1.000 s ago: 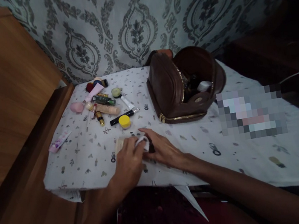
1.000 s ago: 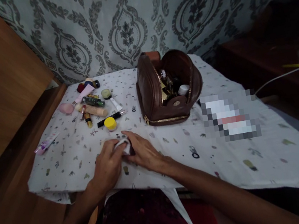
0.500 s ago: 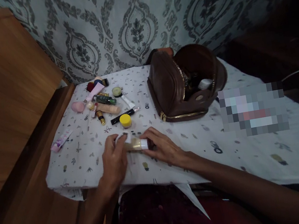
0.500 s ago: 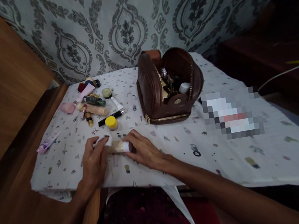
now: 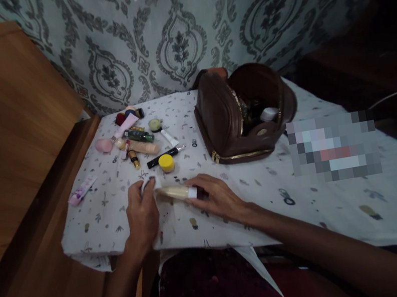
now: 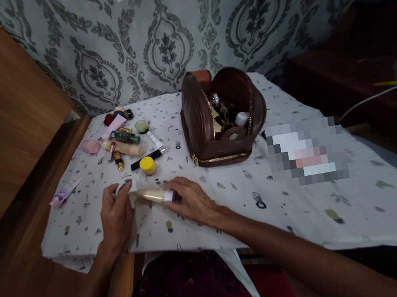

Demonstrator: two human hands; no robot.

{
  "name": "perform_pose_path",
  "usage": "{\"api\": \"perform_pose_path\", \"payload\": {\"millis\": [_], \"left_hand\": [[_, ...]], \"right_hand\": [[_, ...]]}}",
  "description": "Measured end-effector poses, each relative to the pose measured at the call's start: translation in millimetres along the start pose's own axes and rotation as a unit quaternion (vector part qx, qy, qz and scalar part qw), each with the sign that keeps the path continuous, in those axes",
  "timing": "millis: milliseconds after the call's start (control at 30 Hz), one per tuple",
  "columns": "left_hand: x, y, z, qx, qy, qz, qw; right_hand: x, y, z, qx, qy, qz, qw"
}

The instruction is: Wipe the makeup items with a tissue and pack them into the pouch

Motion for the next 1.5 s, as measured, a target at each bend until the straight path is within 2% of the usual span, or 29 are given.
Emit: {"api": "perform_pose_path", "payload": {"millis": [67, 133, 200, 267, 367, 567, 667, 733, 833, 967, 1033, 1100, 1167, 1233, 1300, 1400, 1500], "left_hand": [[18.1, 4.4, -9.5, 0.024, 0.025, 0.026, 0.999], [45.0, 18.0, -8.4, 0.013, 0.052, 0.076, 0.996], [69.2, 34.8, 4.2, -0.035, 0.059, 0.128, 0.989], [78.9, 45.3, 14.6, -0.048, 0.047, 0.147, 0.987], [68.2, 44.1, 22.1, -0.031, 0.021, 0.118, 0.992], [17.8, 20.6, 23.9, -0.049, 0.001, 0.023, 0.999], [-9.2, 7.2, 21.2, -0.056, -0.002, -0.050, 0.997], [-15.8, 3.1, 19.6, -0.061, 0.006, -0.076, 0.995], [0.3, 9.9, 19.2, -0.059, 0.035, -0.062, 0.996], [49.7, 38.0, 31.3, -0.080, 0.066, 0.051, 0.993], [59.1, 46.7, 37.4, -0.083, 0.059, 0.083, 0.991], [47.9, 43.7, 41.1, -0.086, 0.037, 0.065, 0.993], [22.7, 31.9, 40.7, -0.091, 0.005, 0.016, 0.996], [-3.7, 17.7, 36.0, -0.096, -0.024, -0.035, 0.994], [-18.4, 7.5, 27.2, -0.089, -0.024, -0.069, 0.993], [-5.0, 9.0, 11.2, -0.050, 0.033, -0.057, 0.997], [38.5, 30.5, 7.2, -0.032, 0.078, 0.037, 0.996]], "right_hand": [[1.3, 0.5, 0.4, 0.000, -0.017, 0.013, 1.000], [2.4, 1.1, 2.7, -0.011, -0.025, 0.017, 0.999], [0.6, 1.1, 3.1, -0.014, -0.020, -0.003, 1.000], [-3.0, 0.7, 3.2, -0.018, -0.004, -0.033, 0.999], [-5.7, 0.2, 5.3, -0.044, 0.033, -0.050, 0.997], [-7.4, -1.3, 6.7, -0.077, 0.072, -0.036, 0.994], [-5.9, -0.7, 5.8, -0.071, 0.078, -0.036, 0.994], [-4.2, 0.3, 5.1, -0.058, 0.077, -0.038, 0.995], [-1.6, 1.6, 7.1, -0.050, 0.072, -0.045, 0.995], [4.8, 2.7, 10.8, -0.057, 0.081, -0.035, 0.994], [7.4, 2.6, 9.6, -0.049, 0.083, -0.027, 0.995], [8.6, 2.0, 7.5, -0.038, 0.074, -0.019, 0.996], [8.6, 1.1, 5.6, -0.028, 0.063, -0.011, 0.998], [7.2, 0.0, 3.6, -0.023, 0.063, -0.005, 0.998], [4.8, -1.1, 1.4, -0.020, 0.066, -0.001, 0.998], [2.9, -2.5, -3.9, -0.002, 0.040, 0.021, 0.999], [6.8, -2.6, -5.9, 0.022, -0.055, 0.073, 0.996]]}}
Point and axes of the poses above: each hand's wrist, its own y-axis away from the middle knuckle, its own z-axis out of the palm, x = y × z, the point moved 9 cm from there along -y, towards the middle knuckle, and after that the axes turned 14 degrees about -z, right-handed, at the moved point
